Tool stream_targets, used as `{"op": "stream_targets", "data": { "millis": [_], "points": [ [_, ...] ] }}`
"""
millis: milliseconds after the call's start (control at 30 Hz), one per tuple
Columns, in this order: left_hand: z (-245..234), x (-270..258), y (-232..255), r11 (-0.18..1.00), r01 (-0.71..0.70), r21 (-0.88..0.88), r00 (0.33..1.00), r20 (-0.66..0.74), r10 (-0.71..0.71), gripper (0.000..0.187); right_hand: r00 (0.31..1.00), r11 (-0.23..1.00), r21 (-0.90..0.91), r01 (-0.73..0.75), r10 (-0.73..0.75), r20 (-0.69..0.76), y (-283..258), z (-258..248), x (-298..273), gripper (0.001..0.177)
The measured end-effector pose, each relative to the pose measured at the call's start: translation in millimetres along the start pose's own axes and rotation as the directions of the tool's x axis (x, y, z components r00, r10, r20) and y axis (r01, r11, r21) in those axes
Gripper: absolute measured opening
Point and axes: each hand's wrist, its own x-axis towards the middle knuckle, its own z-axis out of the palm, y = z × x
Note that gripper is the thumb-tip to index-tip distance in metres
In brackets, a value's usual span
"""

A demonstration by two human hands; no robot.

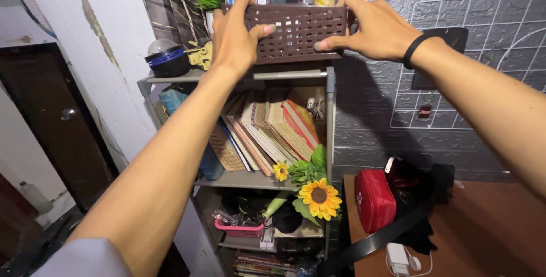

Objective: The person packs a red first aid kit with items including bandages, scissors, wipes, and small bottles, then closes the kit and places it on a shelf. The person also organizes a brown plastic tray with toiletries and small packets on the table.

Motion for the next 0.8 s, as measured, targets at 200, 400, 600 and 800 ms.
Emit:
{"op": "stream_targets", "data": {
  "millis": [200, 400, 600, 800],
  "points": [
    [-24, 7, 31, 1.0, 0.012, 0.01, 0.996, -0.087, -0.011, 0.055, 0.991, 0.993, 0.041, 0.11, -0.106, -0.087, -14, -37, -12, 0.066],
    [-17, -18, 89, 0.992, -0.127, 0.021, 0.99, -0.067, 0.128, 0.05, 0.986, 0.983, -0.085, -0.165, 0.164, -0.012, -29, -87, -75, 0.063],
    [30, -61, 168, 0.95, -0.099, -0.297, 0.994, 0.004, 0.105, 0.049, 0.982, 0.971, -0.157, -0.182, 0.172, -0.072, -14, -129, -169, 0.062],
    [100, -124, 238, 0.922, -0.093, -0.375, 0.987, 0.084, 0.134, 0.041, 0.893, 0.864, -0.234, -0.445, 0.449, -0.039, 5, -150, -278, 0.06]
  ]
}}
